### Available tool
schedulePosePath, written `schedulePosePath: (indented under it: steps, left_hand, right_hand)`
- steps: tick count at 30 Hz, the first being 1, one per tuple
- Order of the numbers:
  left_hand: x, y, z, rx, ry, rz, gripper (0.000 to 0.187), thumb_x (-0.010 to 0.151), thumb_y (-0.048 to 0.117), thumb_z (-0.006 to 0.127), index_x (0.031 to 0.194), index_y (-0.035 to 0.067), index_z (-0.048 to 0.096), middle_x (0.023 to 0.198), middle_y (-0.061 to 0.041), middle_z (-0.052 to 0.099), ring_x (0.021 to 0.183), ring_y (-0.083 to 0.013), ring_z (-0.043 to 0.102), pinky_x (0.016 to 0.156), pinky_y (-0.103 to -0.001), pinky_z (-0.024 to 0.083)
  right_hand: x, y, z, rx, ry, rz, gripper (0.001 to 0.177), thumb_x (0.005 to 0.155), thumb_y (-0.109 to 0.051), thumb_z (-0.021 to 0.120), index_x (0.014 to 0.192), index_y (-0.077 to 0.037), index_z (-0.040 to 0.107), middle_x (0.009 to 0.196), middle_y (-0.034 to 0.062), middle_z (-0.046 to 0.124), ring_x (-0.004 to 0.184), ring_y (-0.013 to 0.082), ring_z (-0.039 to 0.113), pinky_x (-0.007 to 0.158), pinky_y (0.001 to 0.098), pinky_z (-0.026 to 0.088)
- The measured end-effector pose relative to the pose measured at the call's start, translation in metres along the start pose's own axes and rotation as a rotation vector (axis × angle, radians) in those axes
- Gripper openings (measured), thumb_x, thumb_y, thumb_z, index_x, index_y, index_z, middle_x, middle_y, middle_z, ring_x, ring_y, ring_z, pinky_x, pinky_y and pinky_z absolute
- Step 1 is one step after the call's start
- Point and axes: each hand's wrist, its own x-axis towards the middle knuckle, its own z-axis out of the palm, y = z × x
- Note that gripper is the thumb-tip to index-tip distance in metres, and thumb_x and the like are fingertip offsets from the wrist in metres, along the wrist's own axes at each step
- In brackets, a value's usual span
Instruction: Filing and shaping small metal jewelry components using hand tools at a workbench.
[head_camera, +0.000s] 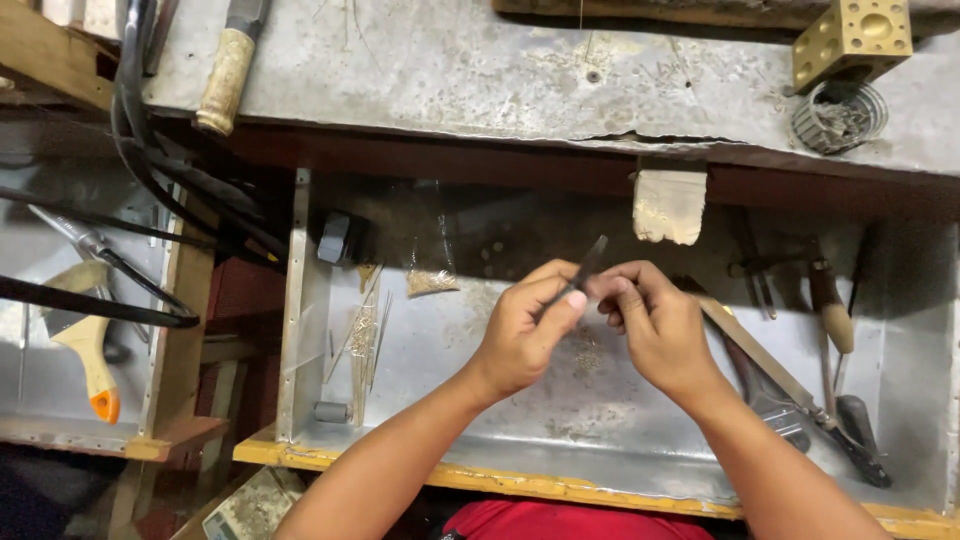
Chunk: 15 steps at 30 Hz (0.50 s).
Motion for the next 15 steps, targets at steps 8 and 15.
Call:
schedulePosePath:
  steps: [8,15]
  left_hand:
    - [0.002,0.011,0.001,0.177,0.148,0.037,0.044,0.093,0.016,0.068,0.051,0.013,0.053,0.055,-0.001,0.06,0.048,-0.0188,0.053,0.052,-0.027,0.045]
    - [-0.012,-0.006,0.008,-0.118,0.106,-0.074,0.026,0.094,0.008,0.057,0.115,-0.004,0.048,0.064,-0.01,0.069,0.054,-0.0169,0.068,0.051,-0.023,0.051]
  right_hand:
    - [-0.012,0.07,0.041,-0.526,-0.19,-0.163,0.016,0.084,-0.016,0.07,0.098,-0.009,0.071,0.086,0.0157,0.071,0.085,0.0399,0.07,0.075,0.0512,0.057]
    - [-0.01,0.079,0.059,-0.651,-0.168,-0.383,0.013,0.087,-0.024,0.069,0.091,-0.012,0.07,0.082,0.0088,0.069,0.085,0.0324,0.069,0.078,0.0443,0.055]
